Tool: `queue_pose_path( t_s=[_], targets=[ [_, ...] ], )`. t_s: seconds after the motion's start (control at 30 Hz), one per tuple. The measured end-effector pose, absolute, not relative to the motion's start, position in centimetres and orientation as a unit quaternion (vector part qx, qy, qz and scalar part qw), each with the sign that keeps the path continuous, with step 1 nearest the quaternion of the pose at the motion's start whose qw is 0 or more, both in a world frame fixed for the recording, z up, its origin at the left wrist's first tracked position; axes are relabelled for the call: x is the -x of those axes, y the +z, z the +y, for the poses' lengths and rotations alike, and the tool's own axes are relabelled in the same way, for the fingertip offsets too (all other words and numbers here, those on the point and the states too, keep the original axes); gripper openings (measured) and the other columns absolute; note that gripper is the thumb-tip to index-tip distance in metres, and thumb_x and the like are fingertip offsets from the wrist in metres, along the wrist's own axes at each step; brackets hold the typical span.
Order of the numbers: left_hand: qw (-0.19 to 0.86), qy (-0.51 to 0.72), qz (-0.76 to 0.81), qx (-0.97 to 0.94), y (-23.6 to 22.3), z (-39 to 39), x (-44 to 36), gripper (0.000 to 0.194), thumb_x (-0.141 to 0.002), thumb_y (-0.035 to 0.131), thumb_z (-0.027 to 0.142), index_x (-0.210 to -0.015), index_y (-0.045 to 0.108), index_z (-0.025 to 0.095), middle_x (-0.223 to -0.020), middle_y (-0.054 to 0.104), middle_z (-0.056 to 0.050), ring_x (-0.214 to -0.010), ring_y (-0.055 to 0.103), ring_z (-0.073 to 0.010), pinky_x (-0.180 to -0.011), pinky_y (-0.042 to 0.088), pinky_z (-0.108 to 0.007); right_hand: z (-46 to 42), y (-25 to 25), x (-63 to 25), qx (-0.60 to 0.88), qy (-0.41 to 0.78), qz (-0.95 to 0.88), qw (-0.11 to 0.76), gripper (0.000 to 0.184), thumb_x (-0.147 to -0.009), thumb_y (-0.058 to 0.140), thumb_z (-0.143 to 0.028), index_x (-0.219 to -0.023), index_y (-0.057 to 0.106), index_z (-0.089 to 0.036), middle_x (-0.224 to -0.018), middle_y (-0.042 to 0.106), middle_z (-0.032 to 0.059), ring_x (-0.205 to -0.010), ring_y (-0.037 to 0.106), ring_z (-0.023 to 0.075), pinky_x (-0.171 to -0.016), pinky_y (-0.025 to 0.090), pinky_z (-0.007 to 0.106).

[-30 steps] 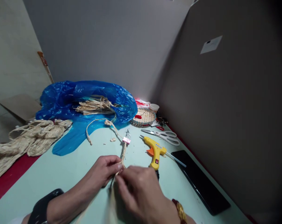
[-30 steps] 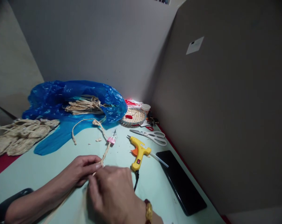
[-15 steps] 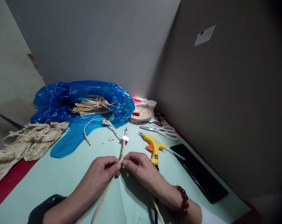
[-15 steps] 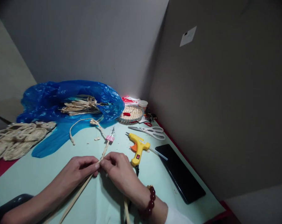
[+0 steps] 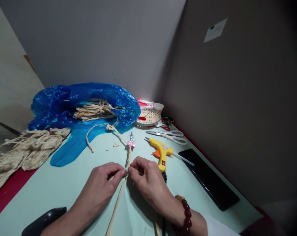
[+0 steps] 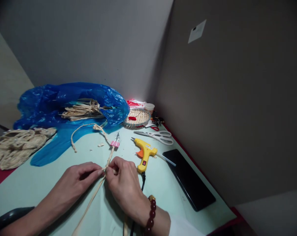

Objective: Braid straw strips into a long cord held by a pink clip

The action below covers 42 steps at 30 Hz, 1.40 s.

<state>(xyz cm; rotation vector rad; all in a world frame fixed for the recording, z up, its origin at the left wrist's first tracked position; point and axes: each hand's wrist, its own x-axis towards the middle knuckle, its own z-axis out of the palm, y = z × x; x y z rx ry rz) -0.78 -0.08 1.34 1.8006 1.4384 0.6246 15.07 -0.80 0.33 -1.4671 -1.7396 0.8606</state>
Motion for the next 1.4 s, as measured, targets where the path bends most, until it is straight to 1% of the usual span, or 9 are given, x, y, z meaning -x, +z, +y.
queue_pose_path(
  t_s=[0.2, 0.43, 0.67, 0.93, 1.07, 1.17, 1.27, 1.33, 1.4],
  targets=[
    [0.328, 0.198, 0.577, -0.721, 1.2, -0.7, 0.6, 0.032, -0.085, 0.044, 0.038, -0.063, 0.058, 0.019, -0.059, 0.058, 0.001, -0.061, 0.053, -0.0182, -0.058, 0.035, -0.026, -1.1, 0.3, -14.7, 0.568, 0.295, -0.688, 0.342, 0.018, -0.08, 0.051, -0.016, -0.062, 0.053, -0.017, -0.054, 0.049, -0.0046, -0.052, 0.04, 0.0091, -0.051, 0.026, 0.022],
    [0.401, 0.193, 0.575, -0.686, 0.6, -1.7, -0.4, 0.035, -0.088, 0.037, 0.038, -0.059, 0.047, 0.022, -0.052, 0.053, 0.003, -0.036, 0.046, -0.0123, -0.043, 0.032, -0.025, -0.9, -0.1, -15.2, 0.547, 0.323, -0.694, 0.338, 0.019, -0.083, 0.051, -0.017, -0.07, 0.065, -0.017, -0.059, 0.06, -0.002, -0.054, 0.047, 0.01, -0.054, 0.031, 0.022],
    [0.223, 0.219, 0.539, -0.782, 0.2, -1.8, -0.5, 0.026, -0.084, 0.046, 0.023, -0.059, 0.051, 0.022, -0.056, 0.06, -0.002, -0.051, 0.053, -0.0182, -0.055, 0.031, -0.03, -0.7, 0.1, -15.4, 0.515, 0.418, -0.659, 0.354, 0.019, -0.083, 0.053, -0.02, -0.071, 0.067, -0.015, -0.061, 0.062, 0.0003, -0.058, 0.054, 0.0124, -0.056, 0.038, 0.022],
    [0.176, 0.074, 0.523, -0.831, 0.6, -3.6, -0.7, 0.037, -0.09, 0.033, 0.028, -0.1, 0.068, 0.019, -0.095, 0.07, -0.016, -0.08, 0.067, -0.0338, -0.067, 0.044, -0.04, -0.1, -0.7, -15.2, 0.484, 0.539, -0.551, 0.415, 0.011, -0.075, 0.064, -0.024, -0.071, 0.065, -0.014, -0.062, 0.064, 0.0011, -0.057, 0.056, 0.0121, -0.055, 0.042, 0.021],
    [0.187, 0.112, 0.521, -0.825, 1.9, -3.3, 0.2, 0.037, -0.088, 0.04, 0.043, -0.086, 0.07, 0.022, -0.089, 0.069, -0.012, -0.084, 0.063, -0.0317, -0.073, 0.043, -0.04, -0.2, -0.7, -15.4, 0.478, 0.565, -0.537, 0.406, 0.011, -0.074, 0.063, -0.025, -0.074, 0.065, -0.014, -0.069, 0.07, 0.0045, -0.065, 0.062, 0.0147, -0.061, 0.044, 0.022],
    [0.27, 0.216, 0.561, -0.752, 2.6, -1.5, 1.4, 0.032, -0.088, 0.045, 0.044, -0.078, 0.067, 0.023, -0.084, 0.069, -0.006, -0.082, 0.061, -0.0252, -0.076, 0.041, -0.036, -0.2, -0.5, -15.6, 0.485, 0.554, -0.555, 0.387, 0.011, -0.077, 0.06, -0.023, -0.076, 0.065, -0.013, -0.071, 0.07, 0.0051, -0.062, 0.059, 0.013, -0.056, 0.04, 0.021],
    [0.526, 0.236, 0.497, -0.648, 2.1, 0.5, 1.8, 0.021, -0.081, 0.059, 0.038, -0.089, 0.063, 0.019, -0.085, 0.068, -0.004, -0.082, 0.061, -0.0215, -0.075, 0.043, -0.031, -0.2, -0.5, -15.8, 0.464, 0.555, -0.572, 0.386, 0.012, -0.08, 0.058, -0.024, -0.08, 0.064, -0.013, -0.073, 0.069, 0.0042, -0.066, 0.06, 0.013, -0.058, 0.039, 0.021],
    [0.65, 0.246, 0.439, -0.569, 1.4, 1.1, 1.7, 0.024, -0.078, 0.063, 0.038, -0.091, 0.058, 0.017, -0.074, 0.063, -0.001, -0.067, 0.059, -0.0165, -0.064, 0.045, -0.028, -0.1, -0.7, -15.9, 0.462, 0.537, -0.592, 0.383, 0.013, -0.081, 0.057, -0.025, -0.083, 0.063, -0.014, -0.073, 0.068, 0.0032, -0.068, 0.061, 0.0139, -0.06, 0.04, 0.022],
    [0.695, 0.251, 0.423, -0.525, 0.9, 1.1, 1.4, 0.027, -0.077, 0.065, 0.038, -0.09, 0.054, 0.017, -0.069, 0.058, 0.002, -0.055, 0.054, -0.0119, -0.053, 0.042, -0.024, -0.2, -0.7, -16.0, 0.473, 0.509, -0.616, 0.371, 0.013, -0.083, 0.057, -0.026, -0.086, 0.062, -0.014, -0.076, 0.068, 0.003, -0.07, 0.061, 0.0146, -0.061, 0.041, 0.023]
  ],
)
